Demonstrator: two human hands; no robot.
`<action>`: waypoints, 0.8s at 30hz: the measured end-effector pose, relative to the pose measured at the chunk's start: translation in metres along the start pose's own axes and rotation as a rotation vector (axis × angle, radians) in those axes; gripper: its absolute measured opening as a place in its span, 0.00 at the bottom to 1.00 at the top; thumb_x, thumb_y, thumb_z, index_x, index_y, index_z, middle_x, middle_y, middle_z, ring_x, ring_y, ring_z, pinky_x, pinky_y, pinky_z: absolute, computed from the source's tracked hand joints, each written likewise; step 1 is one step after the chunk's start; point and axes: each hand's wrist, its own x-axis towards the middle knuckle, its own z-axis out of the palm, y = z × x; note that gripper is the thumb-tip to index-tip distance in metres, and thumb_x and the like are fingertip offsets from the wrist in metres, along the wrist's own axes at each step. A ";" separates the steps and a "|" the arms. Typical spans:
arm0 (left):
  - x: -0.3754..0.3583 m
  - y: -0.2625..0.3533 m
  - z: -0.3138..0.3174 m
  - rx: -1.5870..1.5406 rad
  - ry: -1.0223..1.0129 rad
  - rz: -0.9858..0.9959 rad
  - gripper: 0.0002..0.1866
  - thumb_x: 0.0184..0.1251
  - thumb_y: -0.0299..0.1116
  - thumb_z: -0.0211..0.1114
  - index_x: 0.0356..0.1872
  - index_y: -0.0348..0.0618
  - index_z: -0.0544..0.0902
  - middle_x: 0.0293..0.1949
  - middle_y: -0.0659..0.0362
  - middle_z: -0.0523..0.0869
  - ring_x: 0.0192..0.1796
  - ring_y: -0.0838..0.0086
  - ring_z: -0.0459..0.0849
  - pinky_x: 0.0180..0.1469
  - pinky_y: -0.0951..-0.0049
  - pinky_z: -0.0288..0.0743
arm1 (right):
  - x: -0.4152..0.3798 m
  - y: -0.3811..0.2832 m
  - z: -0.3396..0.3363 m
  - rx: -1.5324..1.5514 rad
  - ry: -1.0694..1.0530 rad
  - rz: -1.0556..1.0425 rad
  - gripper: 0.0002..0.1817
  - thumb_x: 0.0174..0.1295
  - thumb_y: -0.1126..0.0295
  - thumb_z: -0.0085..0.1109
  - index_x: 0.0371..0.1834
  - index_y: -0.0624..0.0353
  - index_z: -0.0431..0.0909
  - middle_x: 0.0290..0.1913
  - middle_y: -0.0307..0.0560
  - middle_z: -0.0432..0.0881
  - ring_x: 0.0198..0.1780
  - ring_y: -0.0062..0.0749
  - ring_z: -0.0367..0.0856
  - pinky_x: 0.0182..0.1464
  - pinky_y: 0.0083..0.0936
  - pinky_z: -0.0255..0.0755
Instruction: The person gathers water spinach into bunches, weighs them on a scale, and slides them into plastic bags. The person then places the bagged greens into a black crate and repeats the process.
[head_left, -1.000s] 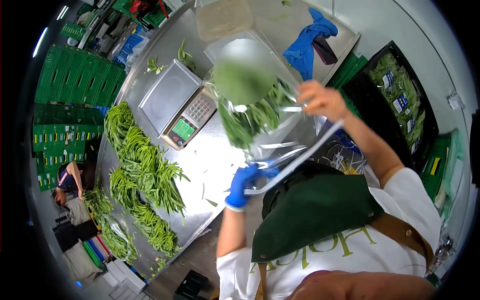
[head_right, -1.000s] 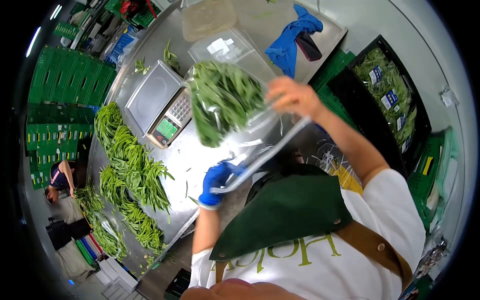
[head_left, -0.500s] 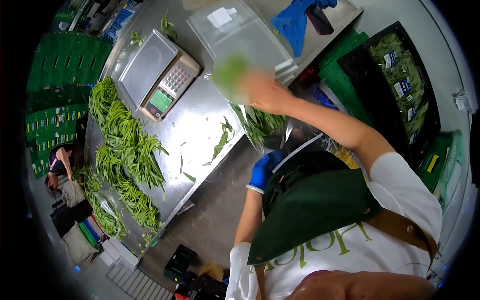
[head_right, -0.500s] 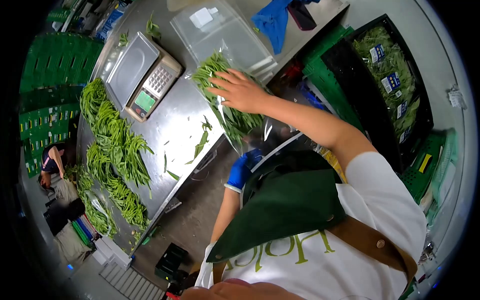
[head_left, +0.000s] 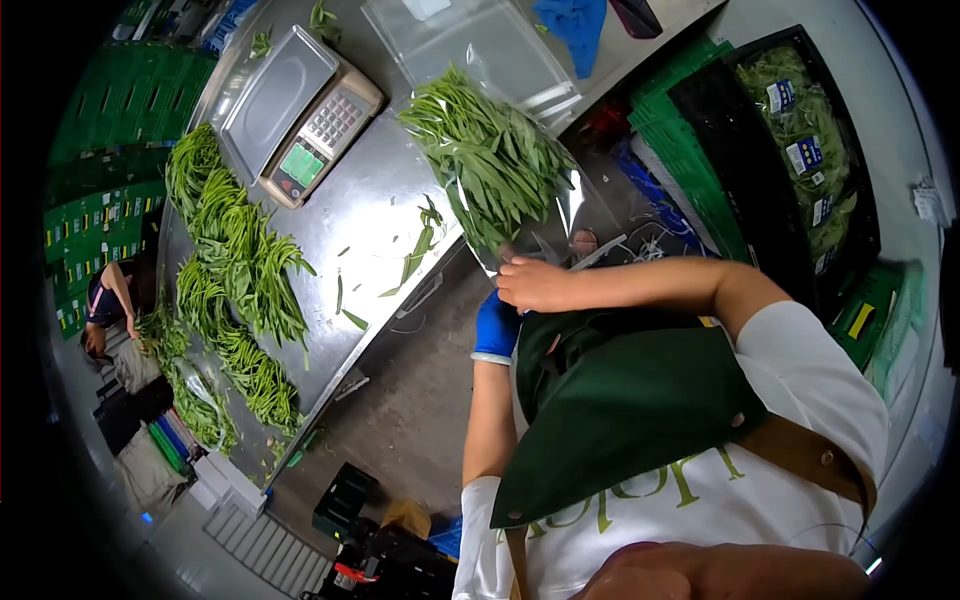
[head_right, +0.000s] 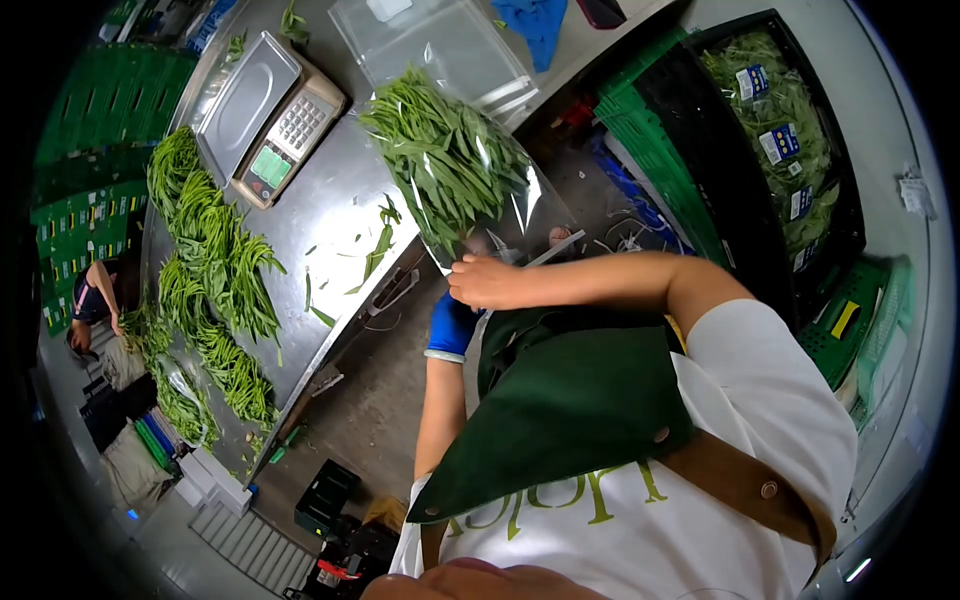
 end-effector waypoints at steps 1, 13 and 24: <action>-0.001 0.005 -0.001 0.010 0.005 -0.039 0.10 0.59 0.28 0.65 0.42 0.42 0.80 0.40 0.50 0.85 0.43 0.56 0.83 0.44 0.68 0.76 | -0.006 -0.006 0.015 -0.036 0.056 0.028 0.05 0.49 0.66 0.57 0.26 0.54 0.79 0.27 0.38 0.75 0.37 0.33 0.73 0.42 0.31 0.64; 0.000 0.015 -0.011 -1.406 0.045 -0.398 0.19 0.74 0.35 0.50 0.55 0.29 0.74 0.50 0.47 0.81 0.53 0.58 0.82 0.57 0.59 0.75 | -0.109 0.023 -0.046 -0.002 -0.173 0.036 0.09 0.58 0.64 0.54 0.27 0.57 0.78 0.33 0.45 0.79 0.43 0.38 0.77 0.48 0.32 0.68; 0.012 -0.006 -0.051 0.472 0.544 0.193 0.26 0.61 0.30 0.64 0.63 0.45 0.73 0.67 0.53 0.71 0.67 0.58 0.69 0.67 0.58 0.60 | -0.151 0.068 -0.097 -0.464 -0.012 0.481 0.27 0.54 0.73 0.53 0.61 0.51 0.70 0.63 0.45 0.69 0.65 0.41 0.64 0.67 0.40 0.57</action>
